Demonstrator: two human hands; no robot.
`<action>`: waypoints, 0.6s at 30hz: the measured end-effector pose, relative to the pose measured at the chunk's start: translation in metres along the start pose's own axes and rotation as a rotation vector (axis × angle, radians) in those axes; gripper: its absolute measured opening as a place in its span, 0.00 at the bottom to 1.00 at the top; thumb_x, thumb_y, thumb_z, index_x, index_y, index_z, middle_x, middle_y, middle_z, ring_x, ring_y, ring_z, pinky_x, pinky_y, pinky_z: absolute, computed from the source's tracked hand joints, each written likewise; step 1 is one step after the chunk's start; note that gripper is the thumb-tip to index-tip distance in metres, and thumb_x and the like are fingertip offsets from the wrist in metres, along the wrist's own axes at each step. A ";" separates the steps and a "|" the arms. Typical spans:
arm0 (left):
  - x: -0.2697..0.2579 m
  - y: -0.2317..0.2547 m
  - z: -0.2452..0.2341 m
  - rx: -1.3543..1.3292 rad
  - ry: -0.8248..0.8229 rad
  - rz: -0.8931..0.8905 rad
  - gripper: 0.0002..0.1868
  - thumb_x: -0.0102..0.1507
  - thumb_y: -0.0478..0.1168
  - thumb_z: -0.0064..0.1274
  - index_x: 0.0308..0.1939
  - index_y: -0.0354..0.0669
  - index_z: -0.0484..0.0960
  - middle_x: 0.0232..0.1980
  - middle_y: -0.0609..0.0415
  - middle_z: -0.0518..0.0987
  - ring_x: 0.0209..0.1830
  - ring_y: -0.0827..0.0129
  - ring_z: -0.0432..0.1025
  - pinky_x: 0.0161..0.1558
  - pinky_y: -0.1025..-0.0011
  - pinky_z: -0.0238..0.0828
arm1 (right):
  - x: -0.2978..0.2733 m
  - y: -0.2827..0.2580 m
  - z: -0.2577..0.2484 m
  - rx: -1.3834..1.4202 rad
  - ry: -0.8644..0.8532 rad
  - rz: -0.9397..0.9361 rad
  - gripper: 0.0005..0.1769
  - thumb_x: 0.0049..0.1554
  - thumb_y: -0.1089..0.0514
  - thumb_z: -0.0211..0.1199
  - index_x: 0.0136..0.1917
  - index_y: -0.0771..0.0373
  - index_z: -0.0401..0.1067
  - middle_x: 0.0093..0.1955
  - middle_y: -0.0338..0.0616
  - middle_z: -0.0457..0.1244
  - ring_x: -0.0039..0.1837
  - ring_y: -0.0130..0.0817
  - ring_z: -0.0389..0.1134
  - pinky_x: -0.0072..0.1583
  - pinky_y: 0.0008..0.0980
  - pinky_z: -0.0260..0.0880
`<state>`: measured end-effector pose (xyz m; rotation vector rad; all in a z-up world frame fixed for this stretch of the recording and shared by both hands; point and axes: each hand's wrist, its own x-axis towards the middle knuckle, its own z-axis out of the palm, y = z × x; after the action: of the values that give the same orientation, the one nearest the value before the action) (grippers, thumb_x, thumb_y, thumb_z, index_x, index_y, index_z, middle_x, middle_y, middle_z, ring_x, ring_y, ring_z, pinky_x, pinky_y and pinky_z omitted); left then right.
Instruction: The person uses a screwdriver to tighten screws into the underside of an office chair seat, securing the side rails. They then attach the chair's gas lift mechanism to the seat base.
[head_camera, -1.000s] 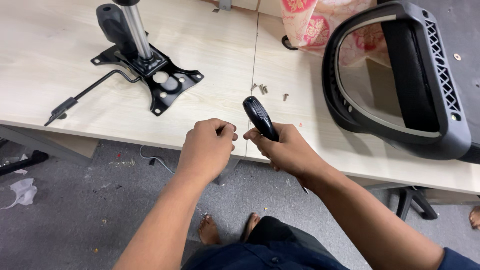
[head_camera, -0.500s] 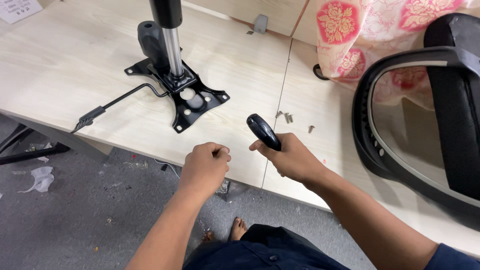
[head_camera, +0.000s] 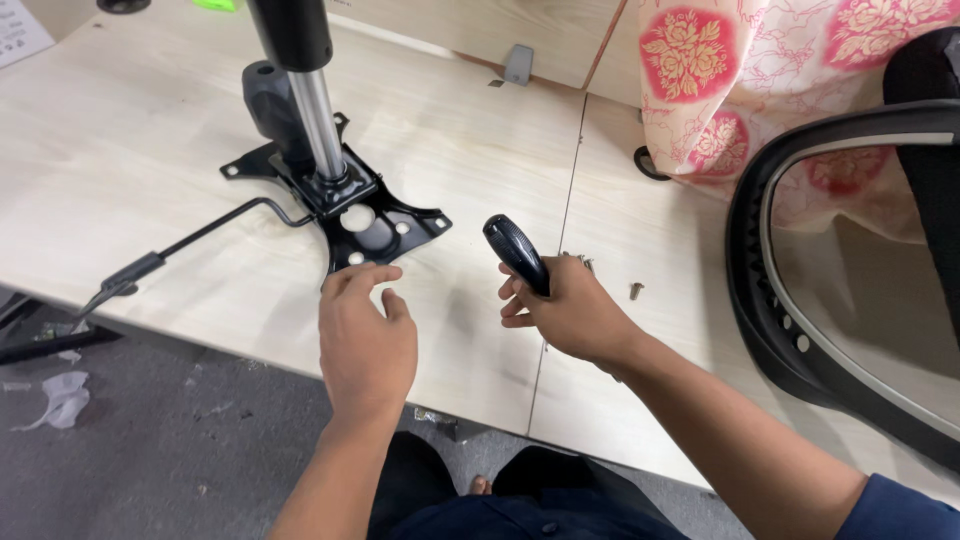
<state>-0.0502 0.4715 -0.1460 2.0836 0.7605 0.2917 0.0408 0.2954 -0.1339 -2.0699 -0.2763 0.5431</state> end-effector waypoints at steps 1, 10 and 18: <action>0.007 -0.001 -0.001 0.020 0.010 0.010 0.12 0.66 0.36 0.48 0.52 0.48 0.82 0.65 0.57 0.71 0.66 0.64 0.68 0.55 0.62 0.73 | 0.005 0.000 0.002 -0.004 0.010 -0.012 0.17 0.62 0.62 0.52 0.59 0.76 0.69 0.49 0.48 0.69 0.51 0.35 0.76 0.56 0.33 0.78; 0.073 -0.028 0.026 0.237 0.145 0.089 0.25 0.61 0.41 0.60 0.56 0.32 0.72 0.59 0.38 0.66 0.62 0.52 0.63 0.50 0.64 0.74 | 0.058 -0.004 0.025 -0.377 0.116 -0.117 0.17 0.63 0.56 0.56 0.59 0.70 0.70 0.56 0.52 0.66 0.53 0.46 0.70 0.56 0.40 0.70; 0.090 -0.043 0.037 0.510 0.190 0.118 0.22 0.63 0.50 0.58 0.51 0.38 0.72 0.52 0.44 0.70 0.56 0.56 0.64 0.57 0.56 0.59 | 0.094 0.006 0.052 -0.523 0.171 -0.409 0.30 0.58 0.62 0.59 0.73 0.46 0.64 0.75 0.51 0.53 0.58 0.45 0.70 0.59 0.40 0.71</action>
<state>0.0198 0.5211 -0.2087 2.6144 0.8956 0.3963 0.0979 0.3686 -0.1878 -2.4471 -0.7849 0.0383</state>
